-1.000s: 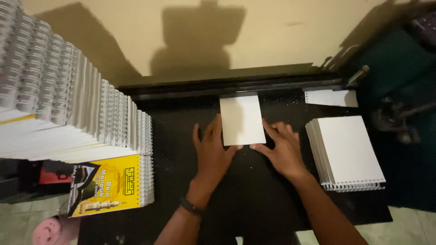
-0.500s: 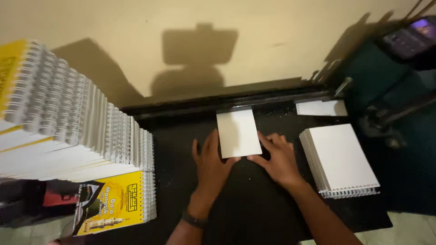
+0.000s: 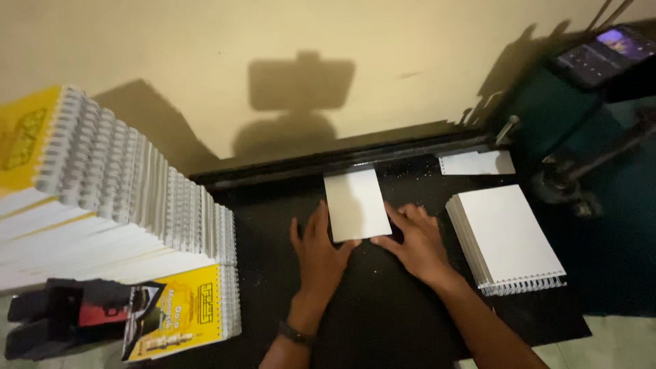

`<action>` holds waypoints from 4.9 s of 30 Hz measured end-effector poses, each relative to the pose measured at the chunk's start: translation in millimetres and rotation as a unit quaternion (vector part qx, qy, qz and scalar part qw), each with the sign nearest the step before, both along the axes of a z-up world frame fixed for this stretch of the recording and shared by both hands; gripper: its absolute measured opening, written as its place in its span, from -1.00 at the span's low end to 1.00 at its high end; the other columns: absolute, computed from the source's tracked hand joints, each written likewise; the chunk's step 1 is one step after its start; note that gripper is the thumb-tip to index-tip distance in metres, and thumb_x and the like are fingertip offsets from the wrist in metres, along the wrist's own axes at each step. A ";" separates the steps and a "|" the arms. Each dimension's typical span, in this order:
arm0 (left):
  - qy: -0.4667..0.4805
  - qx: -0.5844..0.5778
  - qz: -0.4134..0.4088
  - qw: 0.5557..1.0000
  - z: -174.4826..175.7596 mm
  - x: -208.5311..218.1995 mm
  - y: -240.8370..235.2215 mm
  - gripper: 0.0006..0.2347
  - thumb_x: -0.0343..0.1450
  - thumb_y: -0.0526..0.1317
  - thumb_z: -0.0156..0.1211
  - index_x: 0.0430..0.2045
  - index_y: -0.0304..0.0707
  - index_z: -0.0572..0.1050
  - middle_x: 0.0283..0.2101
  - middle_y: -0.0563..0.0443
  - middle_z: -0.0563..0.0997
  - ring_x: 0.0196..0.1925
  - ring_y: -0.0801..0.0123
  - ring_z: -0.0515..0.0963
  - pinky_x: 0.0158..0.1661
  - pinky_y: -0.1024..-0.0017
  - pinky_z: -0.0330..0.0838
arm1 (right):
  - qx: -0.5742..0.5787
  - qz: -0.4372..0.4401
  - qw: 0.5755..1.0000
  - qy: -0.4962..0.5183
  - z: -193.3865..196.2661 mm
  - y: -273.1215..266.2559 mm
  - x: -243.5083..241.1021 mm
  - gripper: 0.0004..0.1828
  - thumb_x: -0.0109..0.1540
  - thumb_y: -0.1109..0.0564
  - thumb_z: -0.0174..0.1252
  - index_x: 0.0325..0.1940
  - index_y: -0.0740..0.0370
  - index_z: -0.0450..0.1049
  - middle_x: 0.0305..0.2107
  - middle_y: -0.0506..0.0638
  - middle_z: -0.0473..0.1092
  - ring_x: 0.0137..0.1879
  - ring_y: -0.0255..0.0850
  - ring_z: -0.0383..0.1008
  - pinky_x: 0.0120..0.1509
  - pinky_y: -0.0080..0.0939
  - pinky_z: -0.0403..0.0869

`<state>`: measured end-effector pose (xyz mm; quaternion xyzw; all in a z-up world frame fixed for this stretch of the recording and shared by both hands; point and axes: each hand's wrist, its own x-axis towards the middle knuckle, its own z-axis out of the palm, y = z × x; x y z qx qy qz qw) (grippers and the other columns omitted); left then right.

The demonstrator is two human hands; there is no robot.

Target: The person repeatedly picks up spiral-bound notebooks from a stack, flips them over to show the cover, and places them onto a growing pile on the table. The task involves handling the notebooks one by one and organizing them into a neat stack.

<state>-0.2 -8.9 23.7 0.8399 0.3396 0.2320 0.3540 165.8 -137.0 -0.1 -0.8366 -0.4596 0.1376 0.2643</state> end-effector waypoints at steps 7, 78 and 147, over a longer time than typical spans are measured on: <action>0.014 0.012 -0.013 1.000 -9.5 2.0 6.5 -0.14 0.28 -0.17 0.55 0.42 -0.45 0.10 0.35 -0.42 0.37 0.44 -0.11 0.32 0.44 -0.24 -0.49 | -0.023 -0.003 1.000 0.001 -4.0 1.9 2.9 -0.19 0.23 -0.21 0.28 0.50 0.09 0.28 -0.03 0.08 0.39 0.15 -0.01 0.34 0.21 0.05 0.24; -0.162 0.121 -0.035 0.979 56.7 -17.1 -21.8 -0.34 0.35 0.44 -0.24 -0.19 -0.20 0.49 -0.04 -0.22 0.54 0.02 -0.08 0.58 -0.01 0.11 0.32 | 0.017 -0.167 0.942 0.291 61.9 -15.5 -16.8 -0.54 0.26 -0.18 0.13 -0.22 0.26 0.68 -0.35 0.02 0.55 -0.14 -0.18 0.49 0.05 -0.25 0.27; -0.297 -0.167 -0.010 0.940 11.0 -27.1 5.0 0.03 0.24 -0.11 0.47 0.50 -0.36 -0.23 0.53 -0.58 -0.15 0.58 -0.43 -0.21 0.45 -0.27 -0.32 | 0.256 -0.032 0.950 0.176 -10.3 -19.5 1.3 -0.58 0.24 0.29 0.35 0.15 0.42 0.42 -0.02 0.18 0.40 0.26 -0.07 0.33 0.52 0.14 0.23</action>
